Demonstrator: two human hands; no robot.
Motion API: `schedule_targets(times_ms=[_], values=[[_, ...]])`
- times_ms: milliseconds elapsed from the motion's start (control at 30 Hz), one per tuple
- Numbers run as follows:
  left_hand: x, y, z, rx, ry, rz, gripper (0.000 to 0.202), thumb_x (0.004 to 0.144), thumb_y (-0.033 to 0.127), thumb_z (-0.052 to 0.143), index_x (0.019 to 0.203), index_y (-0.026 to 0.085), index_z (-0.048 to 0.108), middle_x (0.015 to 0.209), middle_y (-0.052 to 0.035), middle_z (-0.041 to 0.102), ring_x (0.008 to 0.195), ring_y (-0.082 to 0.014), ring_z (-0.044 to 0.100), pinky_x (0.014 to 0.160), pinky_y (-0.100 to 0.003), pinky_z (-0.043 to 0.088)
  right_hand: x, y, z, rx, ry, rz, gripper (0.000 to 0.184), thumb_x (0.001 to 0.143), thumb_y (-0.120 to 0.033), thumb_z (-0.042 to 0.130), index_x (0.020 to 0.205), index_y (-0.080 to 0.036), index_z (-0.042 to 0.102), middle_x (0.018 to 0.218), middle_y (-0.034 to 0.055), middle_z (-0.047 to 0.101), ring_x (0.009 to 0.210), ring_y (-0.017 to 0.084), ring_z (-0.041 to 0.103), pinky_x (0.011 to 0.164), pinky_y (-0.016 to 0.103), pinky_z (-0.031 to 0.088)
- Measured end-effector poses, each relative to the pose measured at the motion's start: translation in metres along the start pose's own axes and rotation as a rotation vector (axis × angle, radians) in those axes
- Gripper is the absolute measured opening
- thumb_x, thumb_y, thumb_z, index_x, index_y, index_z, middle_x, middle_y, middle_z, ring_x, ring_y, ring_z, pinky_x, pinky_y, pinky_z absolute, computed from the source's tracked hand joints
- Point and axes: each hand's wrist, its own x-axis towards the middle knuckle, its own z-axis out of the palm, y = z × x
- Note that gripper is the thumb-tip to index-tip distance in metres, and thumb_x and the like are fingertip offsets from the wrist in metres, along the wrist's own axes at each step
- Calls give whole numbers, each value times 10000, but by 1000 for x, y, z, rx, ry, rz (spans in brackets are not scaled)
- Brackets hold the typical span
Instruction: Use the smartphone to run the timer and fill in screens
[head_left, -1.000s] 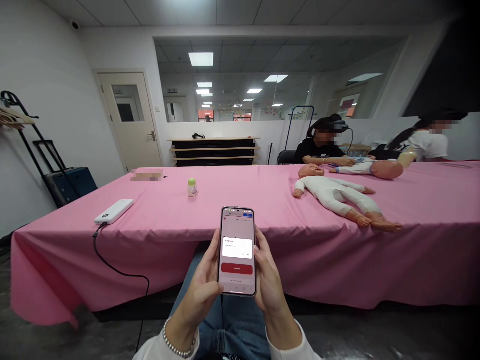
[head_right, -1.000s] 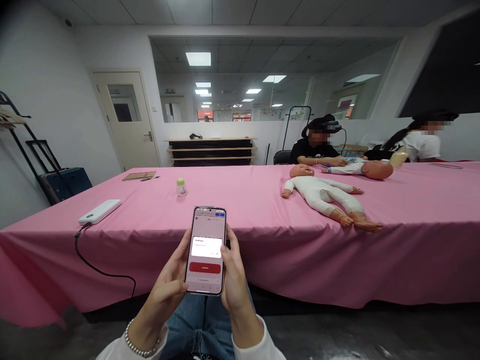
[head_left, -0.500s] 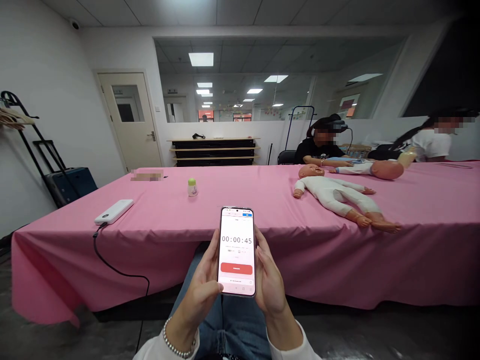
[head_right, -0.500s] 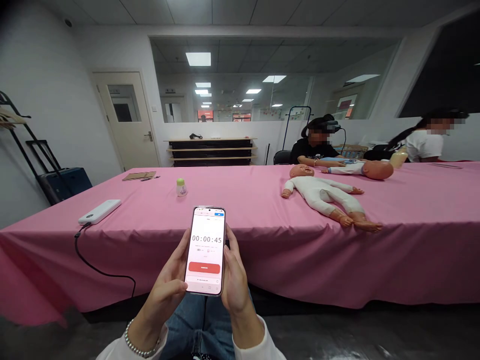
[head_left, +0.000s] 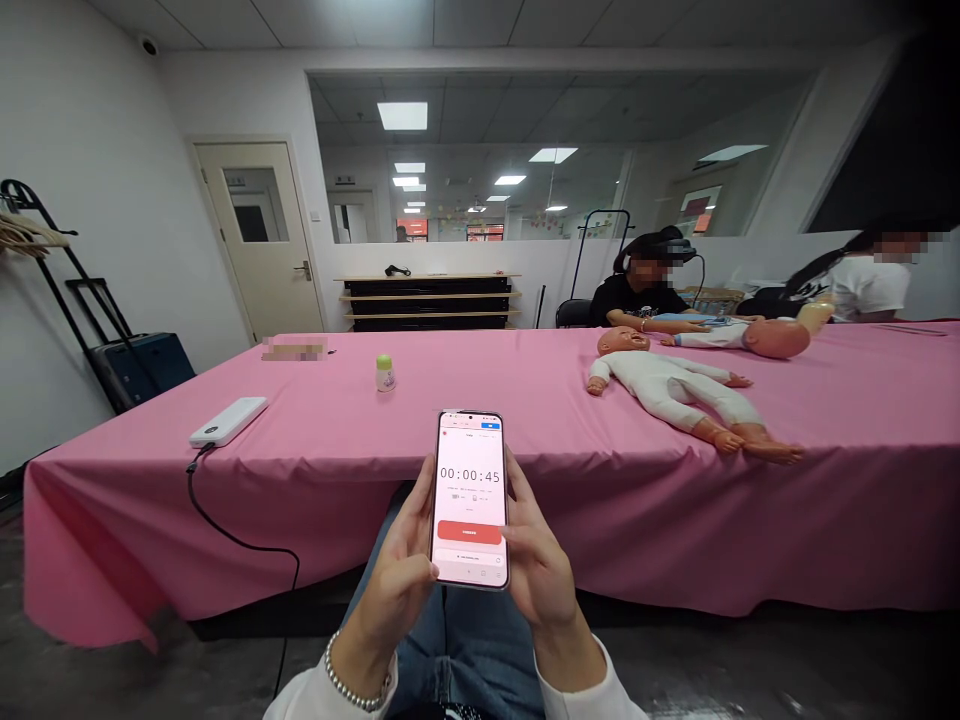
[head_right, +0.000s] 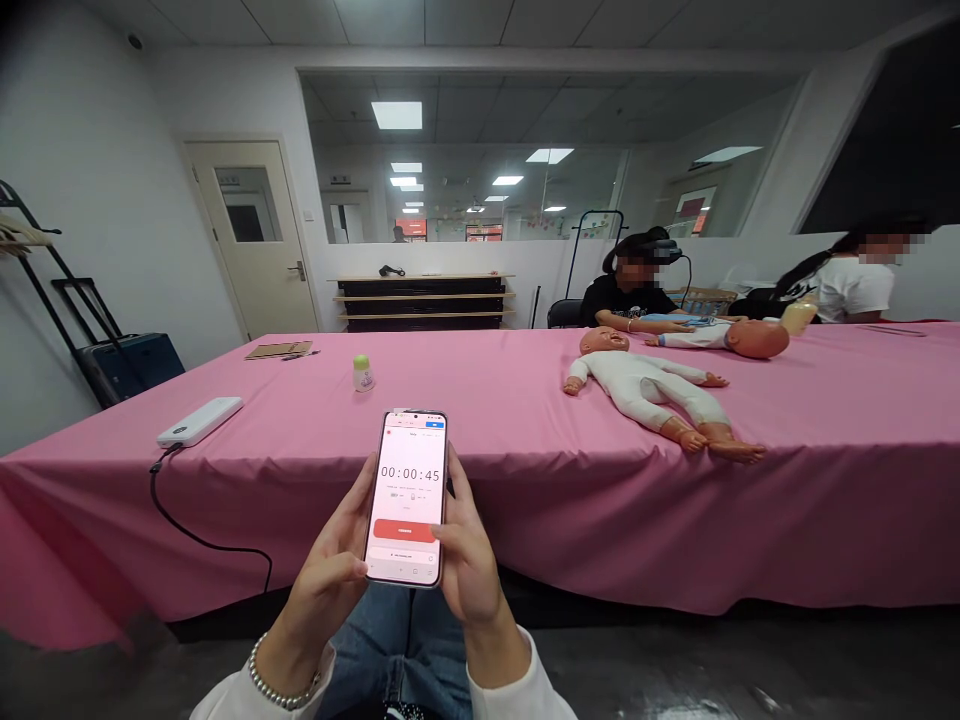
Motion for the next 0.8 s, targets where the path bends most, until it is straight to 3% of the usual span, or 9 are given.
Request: schedule_targets(times_ms=[100,267,567,800], values=[[-1,2,0,-2,4,-14,930,553,89,466,1413,327,205,1426,22,345,1301,-234,343,1007,-325,392,-1,-2,1,15,-75,37,933,538,-137,638,1385,-290,276,1352,62,455,1208,274,456,952,440,422],[-1,4,-1,17,-1,-20,925,555,103,458,1415,329,200,1439,39,318,1300,-222,341,977,-307,413,-3,-2,3,-37,-143,37,1059,514,-244,760,1409,-321,198,1388,87,398,1226,278,436,959,467,392],[0,6,4,6,14,-6,928,551,92,479,1418,291,213,1441,11,315,1326,-239,297,1020,-319,389,-3,-3,2,64,-136,63,1027,481,-196,692,1399,-299,243,1386,75,402,1236,282,421,962,460,381],[0,5,2,-25,6,-7,927,556,83,471,1417,302,208,1434,14,333,1267,-216,384,889,-252,456,-1,-4,-2,104,-157,82,1015,472,-141,598,1401,-316,229,1394,24,397,1251,248,408,1010,431,337]])
